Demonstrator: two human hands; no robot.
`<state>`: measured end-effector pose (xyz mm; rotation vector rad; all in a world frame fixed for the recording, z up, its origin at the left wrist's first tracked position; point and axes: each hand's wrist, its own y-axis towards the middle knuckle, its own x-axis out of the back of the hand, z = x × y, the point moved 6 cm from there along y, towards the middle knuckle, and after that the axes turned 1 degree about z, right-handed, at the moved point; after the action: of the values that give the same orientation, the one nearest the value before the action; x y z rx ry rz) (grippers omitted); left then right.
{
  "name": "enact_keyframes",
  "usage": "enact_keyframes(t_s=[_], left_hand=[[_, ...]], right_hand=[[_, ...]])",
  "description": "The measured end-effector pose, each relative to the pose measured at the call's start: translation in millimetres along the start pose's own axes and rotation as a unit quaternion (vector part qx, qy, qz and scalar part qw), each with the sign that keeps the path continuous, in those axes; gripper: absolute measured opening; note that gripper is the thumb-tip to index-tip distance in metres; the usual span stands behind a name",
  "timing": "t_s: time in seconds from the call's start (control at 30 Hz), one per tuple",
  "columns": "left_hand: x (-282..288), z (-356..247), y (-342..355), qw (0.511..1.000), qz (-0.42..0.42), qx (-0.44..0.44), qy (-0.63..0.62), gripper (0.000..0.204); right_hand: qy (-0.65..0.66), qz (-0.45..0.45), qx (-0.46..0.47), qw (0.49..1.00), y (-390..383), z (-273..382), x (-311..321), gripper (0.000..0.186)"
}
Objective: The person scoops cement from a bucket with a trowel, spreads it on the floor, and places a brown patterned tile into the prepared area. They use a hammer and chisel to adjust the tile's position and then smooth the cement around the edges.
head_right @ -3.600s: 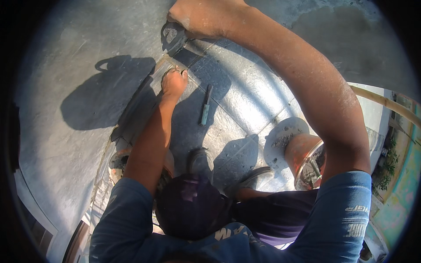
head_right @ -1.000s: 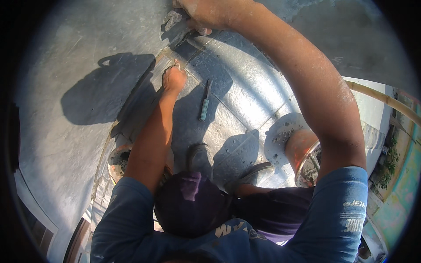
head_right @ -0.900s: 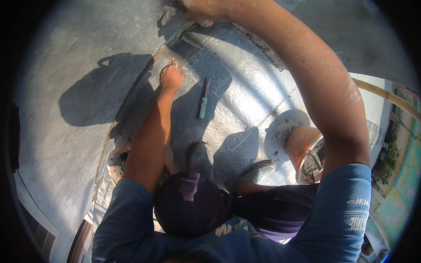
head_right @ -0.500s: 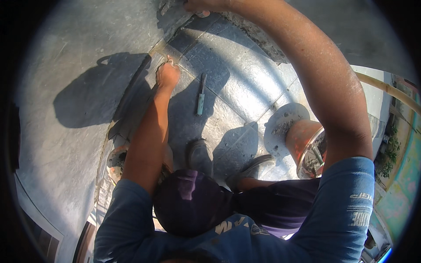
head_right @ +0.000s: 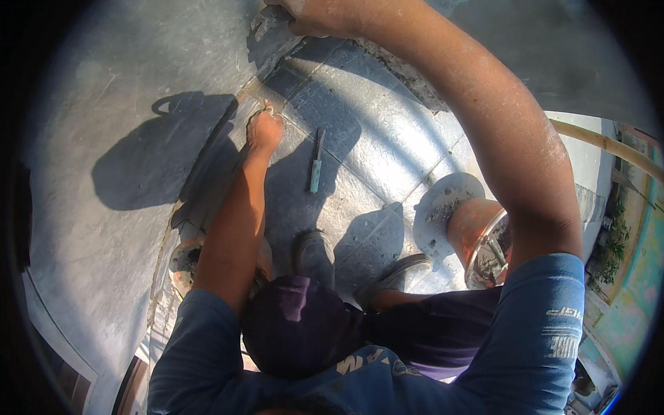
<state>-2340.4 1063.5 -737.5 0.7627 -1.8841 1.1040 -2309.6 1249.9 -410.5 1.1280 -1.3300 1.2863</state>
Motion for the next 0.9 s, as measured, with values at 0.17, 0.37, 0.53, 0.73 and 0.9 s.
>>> enact_keyframes(t_s=[0.17, 0.37, 0.53, 0.73, 0.9], left_hand=[[4, -5, 5, 1.000, 0.004, 0.000, -0.006, 0.051], [5, -6, -7, 1.000, -0.013, -0.006, -0.009, 0.052], [-2, -5, -1, 1.000, -0.008, -0.022, -0.011, 0.054], [-14, 12, -1, 0.996, -0.074, -0.048, 0.001, 0.052], [25, -36, -59, 0.986, -0.039, -0.131, 0.099, 0.034]], right_hand=[[0.047, 0.000, 0.004, 0.999, 8, -1, -29, 0.023], [0.025, -0.006, 0.021, 0.999, -3, -1, -27, 0.025], [0.003, -0.053, -0.004, 0.999, -7, -1, -26, 0.028], [0.136, -0.069, -0.059, 0.987, -120, -4, 20, 0.030], [0.361, 0.082, -0.030, 0.929, -181, -13, -44, 0.035]])
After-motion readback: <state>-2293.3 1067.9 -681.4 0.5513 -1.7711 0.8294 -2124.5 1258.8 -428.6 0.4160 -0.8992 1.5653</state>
